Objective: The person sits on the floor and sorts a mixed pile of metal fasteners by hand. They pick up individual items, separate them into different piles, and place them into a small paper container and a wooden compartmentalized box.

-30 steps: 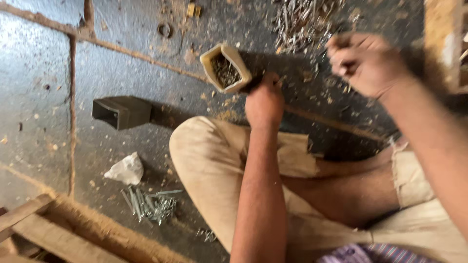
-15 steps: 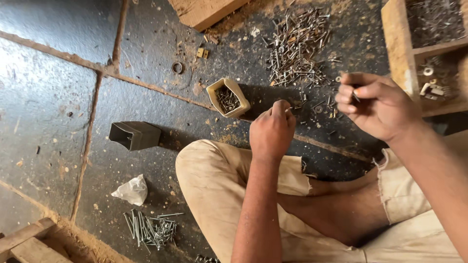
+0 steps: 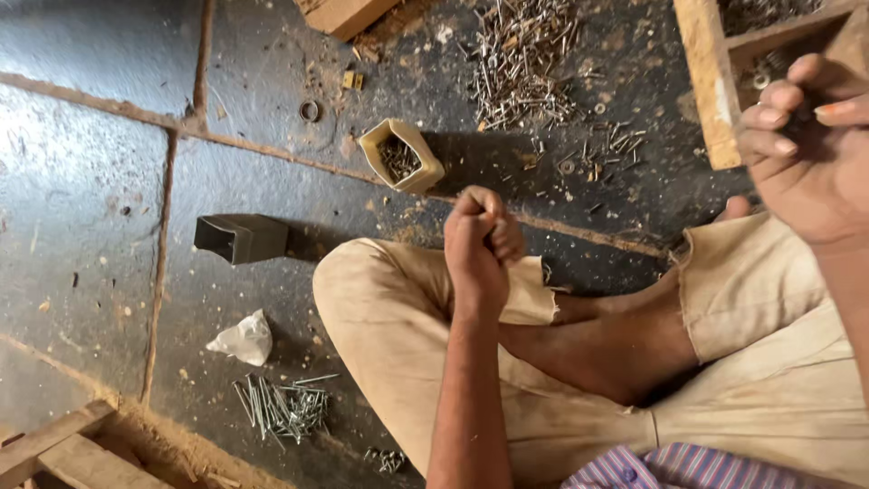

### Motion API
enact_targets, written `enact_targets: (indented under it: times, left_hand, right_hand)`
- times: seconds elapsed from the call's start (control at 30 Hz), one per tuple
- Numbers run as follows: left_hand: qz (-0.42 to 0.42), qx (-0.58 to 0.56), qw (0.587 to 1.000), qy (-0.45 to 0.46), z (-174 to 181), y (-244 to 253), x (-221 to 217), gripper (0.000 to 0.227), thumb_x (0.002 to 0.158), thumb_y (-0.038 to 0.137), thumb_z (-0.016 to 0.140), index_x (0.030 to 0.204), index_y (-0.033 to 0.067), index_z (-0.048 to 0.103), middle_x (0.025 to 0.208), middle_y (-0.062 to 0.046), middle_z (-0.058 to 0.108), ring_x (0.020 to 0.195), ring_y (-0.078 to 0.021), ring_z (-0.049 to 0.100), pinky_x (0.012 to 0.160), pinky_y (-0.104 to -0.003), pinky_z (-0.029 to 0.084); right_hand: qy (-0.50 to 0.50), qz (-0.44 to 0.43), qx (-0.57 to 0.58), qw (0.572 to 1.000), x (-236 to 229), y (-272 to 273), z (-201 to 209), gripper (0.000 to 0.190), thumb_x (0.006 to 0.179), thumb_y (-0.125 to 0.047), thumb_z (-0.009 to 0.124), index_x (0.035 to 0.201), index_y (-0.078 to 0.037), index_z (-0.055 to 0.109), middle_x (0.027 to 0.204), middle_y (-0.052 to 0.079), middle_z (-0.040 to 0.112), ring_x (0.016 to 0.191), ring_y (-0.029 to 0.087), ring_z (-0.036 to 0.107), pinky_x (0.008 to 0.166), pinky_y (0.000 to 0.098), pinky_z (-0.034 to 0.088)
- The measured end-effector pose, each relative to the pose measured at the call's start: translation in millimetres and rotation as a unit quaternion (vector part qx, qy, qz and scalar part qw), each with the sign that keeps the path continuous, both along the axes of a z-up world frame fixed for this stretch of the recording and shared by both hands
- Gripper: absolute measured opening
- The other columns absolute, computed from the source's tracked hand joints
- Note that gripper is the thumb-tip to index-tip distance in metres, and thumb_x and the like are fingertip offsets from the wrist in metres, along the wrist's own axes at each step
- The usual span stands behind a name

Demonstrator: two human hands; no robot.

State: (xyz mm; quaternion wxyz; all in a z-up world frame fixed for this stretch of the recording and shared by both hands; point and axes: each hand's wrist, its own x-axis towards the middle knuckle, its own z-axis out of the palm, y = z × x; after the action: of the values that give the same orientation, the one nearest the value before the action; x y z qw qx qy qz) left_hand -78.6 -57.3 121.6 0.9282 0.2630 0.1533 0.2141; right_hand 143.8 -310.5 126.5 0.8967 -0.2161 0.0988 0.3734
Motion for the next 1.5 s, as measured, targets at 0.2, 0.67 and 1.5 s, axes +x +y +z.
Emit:
enact_targets:
  times: [0.2,0.67,1.5]
  left_hand:
    - [-0.042,-0.046,0.987,0.15,30.4,-80.6,-3.9,0.038,0.109,0.034,0.047,0.107,-0.0004,0.064,0.093,-0.017,0.067,0.08,-0.0264,0.064,0.069,-0.038,0.053]
    - [-0.207,-0.243,0.912,0.257,0.2,-155.7,-20.8,0.042,0.116,0.035,0.053,0.083,0.009,0.06,0.068,-0.002,0.053,0.055,-0.0152,0.049,0.046,-0.029,0.041]
    - [-0.058,-0.105,0.911,0.395,-99.0,-94.1,62.7,0.037,0.102,0.026,0.053,0.091,-0.0044,0.071,0.077,-0.011,0.068,0.059,-0.0186,0.061,0.053,-0.033,0.058]
  right_hand:
    - [-0.327,0.141,-0.33,0.874,-36.2,-31.9,23.0,0.017,0.084,0.008,0.054,0.098,0.007,0.064,0.084,0.018,0.063,0.07,0.025,0.057,0.076,0.0426,0.058]
    - [-0.63,0.233,-0.567,0.477,-79.6,38.4,34.9,0.023,0.091,-0.017,0.07,0.112,-0.011,0.074,0.107,0.008,0.079,0.088,0.021,0.076,0.076,0.0356,0.06]
    - [-0.674,0.21,-0.566,0.425,-42.6,73.8,-70.3,0.035,0.086,-0.009,0.074,0.12,-0.011,0.068,0.089,0.011,0.071,0.081,0.027,0.069,0.071,0.0388,0.06]
